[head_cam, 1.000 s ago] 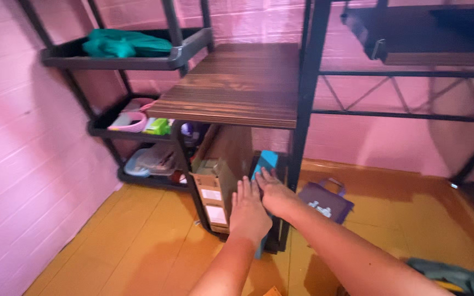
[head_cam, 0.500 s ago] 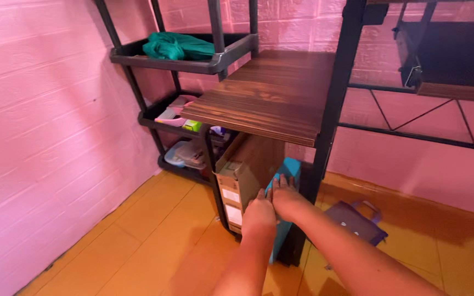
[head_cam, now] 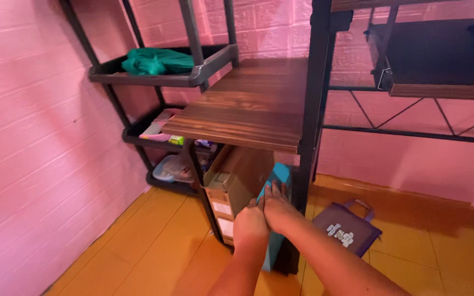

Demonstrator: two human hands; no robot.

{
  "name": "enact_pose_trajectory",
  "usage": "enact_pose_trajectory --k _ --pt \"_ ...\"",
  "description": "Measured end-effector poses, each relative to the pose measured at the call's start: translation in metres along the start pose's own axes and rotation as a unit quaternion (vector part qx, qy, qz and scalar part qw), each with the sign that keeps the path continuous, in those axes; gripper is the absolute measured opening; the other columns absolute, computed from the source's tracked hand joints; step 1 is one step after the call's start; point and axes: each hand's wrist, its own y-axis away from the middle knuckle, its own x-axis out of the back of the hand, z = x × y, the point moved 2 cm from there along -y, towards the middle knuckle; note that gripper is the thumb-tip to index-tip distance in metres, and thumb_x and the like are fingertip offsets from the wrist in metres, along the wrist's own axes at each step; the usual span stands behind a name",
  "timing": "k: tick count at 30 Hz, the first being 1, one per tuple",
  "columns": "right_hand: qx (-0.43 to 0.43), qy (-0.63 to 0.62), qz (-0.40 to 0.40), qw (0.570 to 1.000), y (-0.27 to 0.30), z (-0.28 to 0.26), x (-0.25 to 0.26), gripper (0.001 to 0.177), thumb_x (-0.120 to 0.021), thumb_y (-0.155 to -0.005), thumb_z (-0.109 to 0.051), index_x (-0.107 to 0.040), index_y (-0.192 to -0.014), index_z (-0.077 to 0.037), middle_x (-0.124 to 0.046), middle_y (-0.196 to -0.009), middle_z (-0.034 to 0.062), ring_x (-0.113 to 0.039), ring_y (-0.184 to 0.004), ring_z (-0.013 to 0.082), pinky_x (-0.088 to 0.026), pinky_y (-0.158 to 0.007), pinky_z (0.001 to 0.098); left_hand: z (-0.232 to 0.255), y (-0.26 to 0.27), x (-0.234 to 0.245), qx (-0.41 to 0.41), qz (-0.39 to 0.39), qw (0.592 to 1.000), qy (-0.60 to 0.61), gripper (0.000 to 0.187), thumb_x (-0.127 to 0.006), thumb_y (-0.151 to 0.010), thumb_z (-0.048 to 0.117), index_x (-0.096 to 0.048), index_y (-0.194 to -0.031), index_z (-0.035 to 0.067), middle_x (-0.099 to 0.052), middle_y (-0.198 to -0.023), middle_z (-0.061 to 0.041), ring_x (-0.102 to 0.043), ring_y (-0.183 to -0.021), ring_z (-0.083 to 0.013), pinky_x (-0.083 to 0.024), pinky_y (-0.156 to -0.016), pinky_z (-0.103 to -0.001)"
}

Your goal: The person rearranges boxes and electronics on a metal shelf unit, wipes down the surfaces with a cloth, and organizes books and folders.

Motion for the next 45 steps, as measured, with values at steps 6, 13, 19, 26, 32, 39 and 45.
enact_pose_trajectory --k 6,13,19,26,32,39,45 --pt "-0.05 0.001 -0.078 0.996 -0.01 -0.004 0.024 0.059 -0.06 -0.096 -0.015 -0.043 -0.151 -0.004 -0.021 -0.163 0.033 -0.012 -0.153 0.0536 -0.014 -0.127 0.052 -0.006 -0.016 0.008 -0.026 0.015 0.999 0.016 0.03 -0.058 -0.092 0.008 -0.064 -0.121 0.008 -0.067 -0.12 -0.014 -0.071 -0.098 -0.0349 -0.059 -0.08 -0.045" --pt "-0.205 -0.434 0.231 0.847 -0.022 0.012 -0.005 0.063 -0.057 -0.084 0.0 -0.059 -0.146 -0.01 -0.03 -0.165 0.0232 -0.034 -0.151 0.0319 -0.035 -0.118 0.0342 -0.021 -0.063 -0.013 -0.024 0.021 0.999 0.004 0.024 -0.05 -0.1 0.013 -0.071 -0.109 0.006 -0.072 -0.107 -0.017 -0.073 -0.092 -0.0358 -0.06 -0.077 -0.047" --pt "-0.207 -0.728 0.313 0.575 -0.039 0.009 -0.026 0.054 -0.05 -0.094 -0.008 -0.057 -0.147 -0.016 -0.061 -0.148 0.0099 -0.06 -0.126 0.0216 -0.045 -0.107 0.035 -0.029 -0.122 -0.044 0.002 -0.018 0.996 0.086 0.034 -0.05 -0.103 0.026 -0.077 -0.1 0.007 -0.074 -0.101 -0.019 -0.073 -0.096 -0.0375 -0.059 -0.082 -0.047" --pt "-0.306 -0.695 0.369 0.536 -0.044 0.016 -0.046 0.048 -0.048 -0.102 -0.025 -0.054 -0.148 -0.015 -0.065 -0.136 -0.0023 -0.059 -0.121 0.0094 -0.044 -0.099 0.0255 -0.009 -0.2 -0.099 -0.105 0.003 0.993 0.062 0.027 -0.05 -0.098 0.017 -0.074 -0.105 0.007 -0.074 -0.1 -0.02 -0.074 -0.094 -0.039 -0.062 -0.077 -0.049" --pt "-0.332 -0.64 0.408 0.56 -0.043 -0.02 -0.067 0.045 -0.053 -0.102 -0.027 -0.052 -0.145 -0.015 -0.063 -0.134 -0.0053 -0.057 -0.121 0.0078 -0.043 -0.098 0.0259 0.013 -0.241 -0.166 0.043 0.103 0.904 0.412 0.031 -0.054 -0.097 0.025 -0.074 -0.106 0.002 -0.075 -0.101 -0.024 -0.072 -0.1 -0.0404 -0.057 -0.085 -0.05" --pt "-0.361 -0.625 0.381 0.577 -0.036 -0.03 -0.06 0.042 -0.056 -0.099 -0.031 -0.058 -0.137 -0.015 -0.067 -0.125 -0.0017 -0.062 -0.113 0.0111 -0.047 -0.092 0.0293 0.04 -0.28 -0.183 0.019 0.083 0.799 0.595 0.047 -0.051 -0.101 0.041 -0.069 -0.12 0.003 -0.073 -0.119 -0.013 -0.064 -0.109 -0.0252 -0.05 -0.098 -0.043" --pt "-0.384 -0.61 0.361 0.592 -0.032 -0.007 -0.064 0.039 -0.059 -0.096 -0.034 -0.062 -0.13 -0.015 -0.071 -0.117 0.0013 -0.066 -0.106 0.0139 -0.052 -0.088 0.0323 0.06 -0.334 -0.241 -0.051 -0.061 0.589 0.804 0.054 -0.045 -0.101 0.047 -0.059 -0.137 0.009 -0.059 -0.143 -0.008 -0.056 -0.129 -0.0241 -0.046 -0.108 -0.038"
